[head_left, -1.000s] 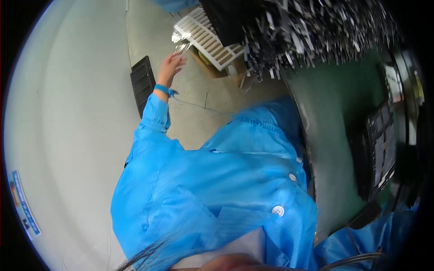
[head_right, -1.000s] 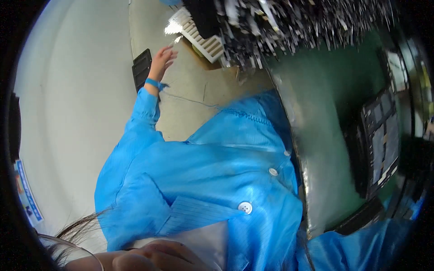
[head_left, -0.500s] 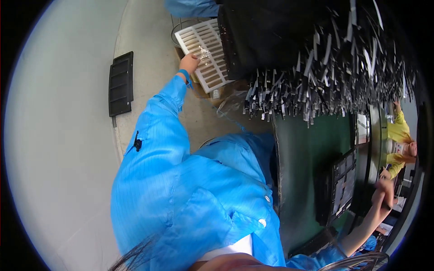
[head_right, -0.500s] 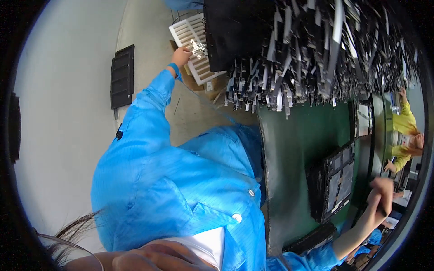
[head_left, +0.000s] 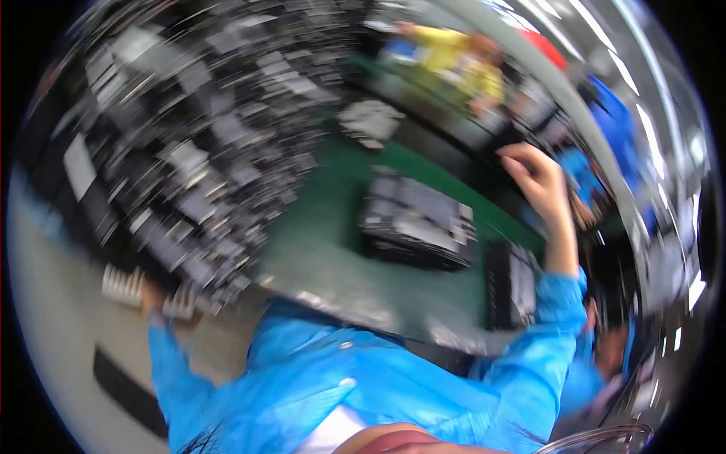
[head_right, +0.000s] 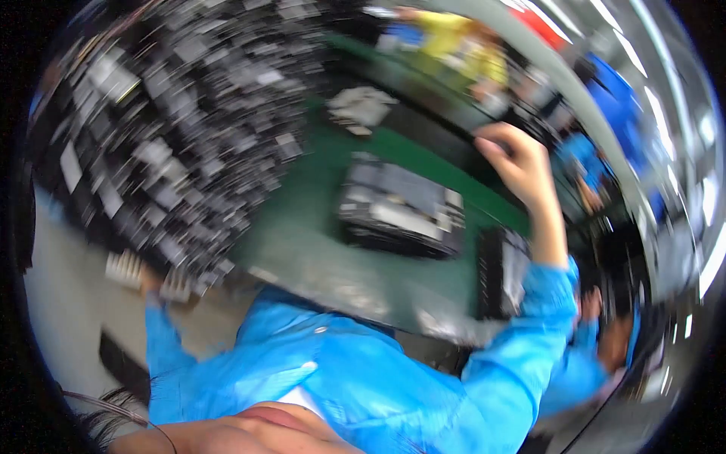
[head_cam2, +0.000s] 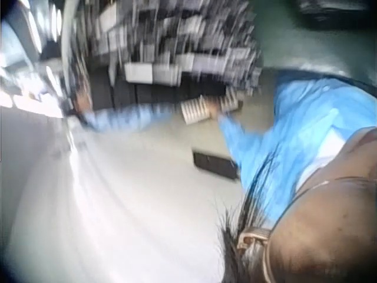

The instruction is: Assembling internal components of a tablet on a factory production line.

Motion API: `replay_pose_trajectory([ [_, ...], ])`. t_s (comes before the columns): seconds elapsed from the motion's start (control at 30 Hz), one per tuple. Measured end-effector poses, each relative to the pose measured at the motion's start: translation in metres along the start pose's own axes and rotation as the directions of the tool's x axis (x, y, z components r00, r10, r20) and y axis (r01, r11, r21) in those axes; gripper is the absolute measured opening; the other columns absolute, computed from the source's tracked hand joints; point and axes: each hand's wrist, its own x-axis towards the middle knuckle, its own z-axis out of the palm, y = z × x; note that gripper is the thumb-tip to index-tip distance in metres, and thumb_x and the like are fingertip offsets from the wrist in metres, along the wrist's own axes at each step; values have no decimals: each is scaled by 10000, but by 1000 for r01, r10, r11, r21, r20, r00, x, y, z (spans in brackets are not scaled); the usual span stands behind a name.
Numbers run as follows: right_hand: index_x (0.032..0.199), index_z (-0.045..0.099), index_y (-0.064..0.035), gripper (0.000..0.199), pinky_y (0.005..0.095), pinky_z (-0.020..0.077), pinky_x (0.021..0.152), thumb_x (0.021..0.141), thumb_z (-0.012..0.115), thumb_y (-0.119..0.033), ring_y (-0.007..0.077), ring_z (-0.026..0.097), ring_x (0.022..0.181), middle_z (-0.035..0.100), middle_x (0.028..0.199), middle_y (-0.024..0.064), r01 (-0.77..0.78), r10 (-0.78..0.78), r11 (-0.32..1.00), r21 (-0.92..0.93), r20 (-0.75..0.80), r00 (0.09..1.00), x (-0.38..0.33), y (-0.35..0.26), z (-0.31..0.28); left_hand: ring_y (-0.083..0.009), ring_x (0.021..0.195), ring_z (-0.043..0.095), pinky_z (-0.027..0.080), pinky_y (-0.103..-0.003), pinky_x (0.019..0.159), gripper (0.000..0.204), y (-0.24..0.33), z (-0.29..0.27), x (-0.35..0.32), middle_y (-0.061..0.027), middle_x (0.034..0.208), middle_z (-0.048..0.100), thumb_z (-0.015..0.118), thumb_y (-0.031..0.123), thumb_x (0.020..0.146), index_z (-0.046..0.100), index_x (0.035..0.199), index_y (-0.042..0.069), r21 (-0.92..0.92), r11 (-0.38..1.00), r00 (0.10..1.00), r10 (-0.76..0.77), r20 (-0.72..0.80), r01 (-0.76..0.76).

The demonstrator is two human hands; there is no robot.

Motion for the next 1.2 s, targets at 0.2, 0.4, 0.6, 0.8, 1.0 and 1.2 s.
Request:
replay_pose_trajectory([
  [0.2,1075,646,-22,297,272,472,749,915,611,-270,107,600,821,653,847,44,-530,271,847,39,827,493,-59,60,-49,-302,1059,604,476,-379,892,375,34,18,42,-180,1146,630,561,199,856,587,1190,31,-202,932,928,237,-287,-300],
  [0.4,904,671,0,195,310,501,679,824,655,-177,160,632,697,671,807,87,-664,680,699,-265,-41,732,-163,142,-180,-304,1065,597,476,-383,891,394,69,44,60,-181,1160,616,561,221,858,566,1203,31,-366,849,922,327,-205,-382],
  [0.6,910,721,-124,271,353,503,721,819,621,-358,242,675,787,704,836,106,-785,194,337,-519,-778,598,-135,215,-349,-306,1070,590,476,-387,890,414,101,66,50,-182,1175,602,562,243,860,546,1215,30,-519,771,918,389,-77,-370],
  [0.8,892,750,-134,269,369,529,705,723,646,-315,267,687,737,710,795,116,-680,-42,723,-125,-990,138,-117,316,-473,-307,1076,582,476,-391,889,436,139,99,18,-182,1189,589,562,265,862,525,1227,30,-682,677,927,376,-4,-277],
  [1.0,1050,669,-2,354,306,467,677,798,640,-249,172,616,778,668,823,79,-887,355,338,-314,-830,430,-14,329,-442,-309,1081,575,476,-395,887,459,115,84,-39,-183,1204,575,563,286,864,504,1240,30,-756,641,952,296,83,-134],
  [1.2,1043,667,-7,321,290,463,647,809,639,-225,153,604,743,653,806,65,-865,289,323,-385,-830,477,-38,289,-405,-311,1087,568,475,-398,886,483,121,109,-67,-184,1218,561,563,308,866,484,1252,30,-852,523,944,286,165,-10],
])
